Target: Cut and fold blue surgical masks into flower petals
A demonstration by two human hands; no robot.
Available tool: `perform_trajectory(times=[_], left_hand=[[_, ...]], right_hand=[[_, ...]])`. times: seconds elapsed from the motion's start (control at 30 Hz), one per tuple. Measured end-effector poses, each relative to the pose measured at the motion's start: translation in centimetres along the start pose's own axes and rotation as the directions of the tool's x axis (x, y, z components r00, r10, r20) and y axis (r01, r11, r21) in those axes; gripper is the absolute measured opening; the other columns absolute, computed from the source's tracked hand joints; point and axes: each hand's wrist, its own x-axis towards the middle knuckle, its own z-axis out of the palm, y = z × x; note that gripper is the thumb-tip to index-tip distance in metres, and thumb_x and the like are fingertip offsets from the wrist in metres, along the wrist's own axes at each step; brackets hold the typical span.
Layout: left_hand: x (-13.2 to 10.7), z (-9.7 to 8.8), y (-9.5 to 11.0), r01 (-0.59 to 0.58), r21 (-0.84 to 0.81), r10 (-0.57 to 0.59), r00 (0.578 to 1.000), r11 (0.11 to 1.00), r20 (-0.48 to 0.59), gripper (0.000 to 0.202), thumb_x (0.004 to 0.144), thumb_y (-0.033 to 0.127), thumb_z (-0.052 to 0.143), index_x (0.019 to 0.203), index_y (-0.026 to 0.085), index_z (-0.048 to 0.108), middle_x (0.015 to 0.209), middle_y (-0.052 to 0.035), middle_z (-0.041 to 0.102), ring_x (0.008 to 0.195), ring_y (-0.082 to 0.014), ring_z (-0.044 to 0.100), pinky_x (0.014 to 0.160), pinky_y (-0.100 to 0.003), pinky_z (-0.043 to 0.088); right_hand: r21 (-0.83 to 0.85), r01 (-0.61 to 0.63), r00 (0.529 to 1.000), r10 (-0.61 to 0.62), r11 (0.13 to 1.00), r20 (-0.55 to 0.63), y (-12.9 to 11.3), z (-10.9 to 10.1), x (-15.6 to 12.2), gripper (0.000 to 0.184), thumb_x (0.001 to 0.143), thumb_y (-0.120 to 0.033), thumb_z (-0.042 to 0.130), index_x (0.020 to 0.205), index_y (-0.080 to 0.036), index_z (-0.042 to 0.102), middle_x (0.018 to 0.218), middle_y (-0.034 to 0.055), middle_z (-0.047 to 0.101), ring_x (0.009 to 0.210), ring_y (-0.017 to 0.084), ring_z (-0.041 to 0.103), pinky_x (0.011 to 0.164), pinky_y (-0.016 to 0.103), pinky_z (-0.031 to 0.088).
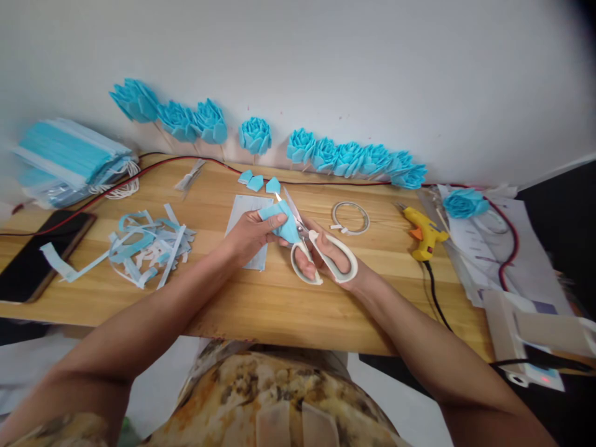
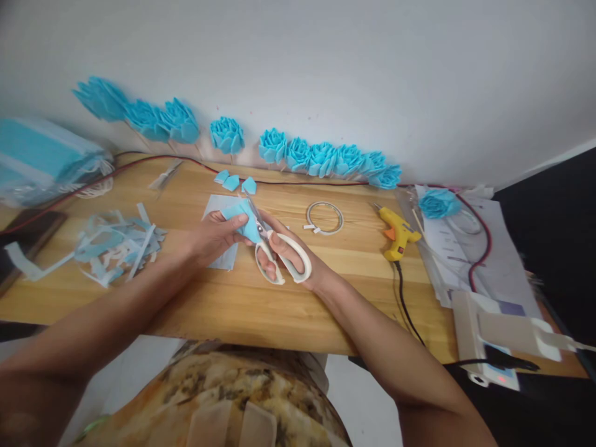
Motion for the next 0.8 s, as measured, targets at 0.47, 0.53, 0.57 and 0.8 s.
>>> perform_trajectory(times=[0.47,0.53,0.57,0.8], left_hand=[[0.01,0.11,0.21,-0.006,0.004,0.006,1.0,1.0,-0.003,0.035,0.065,0.039,0.091,0.079,0.011,0.077,0.071,-0.0059,0.075,0.062,-0.0161,0.07,0.055,-0.025,0.06],[-0.01,0.14,0.3,-0.005,0.003,0.005,1.0,1.0,-0.004,0.036,0.062,0.04,0.092,0.079,0.011,0.077,0.07,-0.0055,0.074,0.061,-0.0157,0.069,0.055,-0.025,0.06],[-0.02,0.14,0.32,-0.005,0.002,0.005,1.0,1.0,-0.007,0.037,0.062,0.04,0.092,0.078,0.011,0.077,0.069,-0.0055,0.074,0.061,-0.0155,0.069,0.055,-0.025,0.06],[0.02,-0.09,0.24,0.003,0.003,-0.003,1.0,1.0,-0.001,0.033,0.064,0.039,0.091,0.077,0.012,0.076,0.071,-0.0059,0.075,0.061,-0.0149,0.068,0.055,-0.024,0.058]], right_hand=[[0.027,0.038,0.994,-0.035,0.999,-0.101,0.21,0.42,-0.09,0.079,0.087,-0.064,0.062,0.152,-0.028,0.035,0.067,-0.0052,0.057,0.047,0.009,0.044,0.04,0.019,0.037],[0.032,0.044,0.993,-0.04,0.999,-0.108,0.17,0.41,-0.12,0.077,0.087,-0.063,0.063,0.151,-0.029,0.037,0.066,-0.0055,0.057,0.046,0.008,0.044,0.039,0.019,0.036],[0.037,0.047,0.993,-0.043,0.998,-0.111,0.17,0.41,-0.13,0.077,0.087,-0.062,0.063,0.151,-0.029,0.038,0.066,-0.0056,0.057,0.045,0.008,0.043,0.038,0.019,0.036],[0.06,0.059,0.992,-0.052,0.996,-0.111,0.36,0.33,-0.09,0.078,0.087,-0.062,0.064,0.152,-0.027,0.039,0.063,-0.0061,0.055,0.042,0.007,0.039,0.036,0.018,0.034]])
